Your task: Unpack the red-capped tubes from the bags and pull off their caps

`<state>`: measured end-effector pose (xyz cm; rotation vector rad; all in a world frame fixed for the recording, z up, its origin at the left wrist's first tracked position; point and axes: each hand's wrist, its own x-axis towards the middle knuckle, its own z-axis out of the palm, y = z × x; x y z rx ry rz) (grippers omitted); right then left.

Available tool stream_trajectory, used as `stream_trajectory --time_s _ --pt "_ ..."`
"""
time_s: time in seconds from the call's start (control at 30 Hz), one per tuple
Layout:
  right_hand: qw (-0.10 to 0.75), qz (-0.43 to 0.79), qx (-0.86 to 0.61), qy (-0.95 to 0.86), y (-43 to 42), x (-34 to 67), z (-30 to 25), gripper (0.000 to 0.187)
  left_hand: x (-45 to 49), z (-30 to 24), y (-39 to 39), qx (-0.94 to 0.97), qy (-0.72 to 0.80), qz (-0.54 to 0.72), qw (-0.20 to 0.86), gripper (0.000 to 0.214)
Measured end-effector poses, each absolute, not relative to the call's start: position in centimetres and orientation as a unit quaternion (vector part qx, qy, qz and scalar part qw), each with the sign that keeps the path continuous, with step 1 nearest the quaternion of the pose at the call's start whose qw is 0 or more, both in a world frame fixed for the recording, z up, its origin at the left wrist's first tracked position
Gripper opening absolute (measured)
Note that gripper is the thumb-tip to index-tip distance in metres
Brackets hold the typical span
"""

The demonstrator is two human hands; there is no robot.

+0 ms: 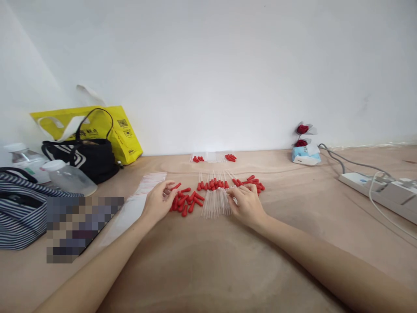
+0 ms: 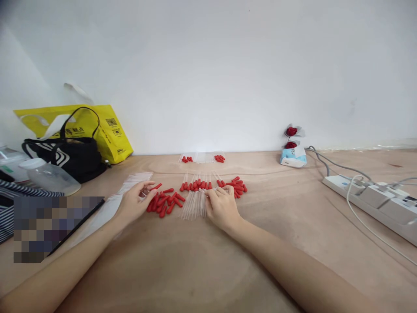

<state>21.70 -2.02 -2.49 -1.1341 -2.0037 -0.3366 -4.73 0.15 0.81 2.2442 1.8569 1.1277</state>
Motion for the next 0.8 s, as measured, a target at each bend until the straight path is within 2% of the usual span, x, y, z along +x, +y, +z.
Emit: stream_trajectory --time_s 0.27,0.4,0.57,0.8 --pt "0.336 -0.197 -0.451 -0.803 -0.9 19.3 -2.8 0.016 -5.6 0.0 1.0 0.707 0.619 0.323 0.111 0.031" --pt "0.302 -0.18 -0.452 -0.82 -1.5 18.9 -2.5 0.02 -4.8 0.9 1.7 0.704 0.64 0.303 0.055 0.033" --pt "0.264 -0.159 -0.461 -0.832 -1.9 18.8 -2.3 0.028 -2.2 2.0 3.8 0.727 0.661 0.185 -0.015 0.031" --pt "0.249 -0.141 -0.448 -0.847 -2.1 19.1 -2.2 0.043 0.9 1.7 7.4 0.72 0.681 0.133 0.02 0.029"
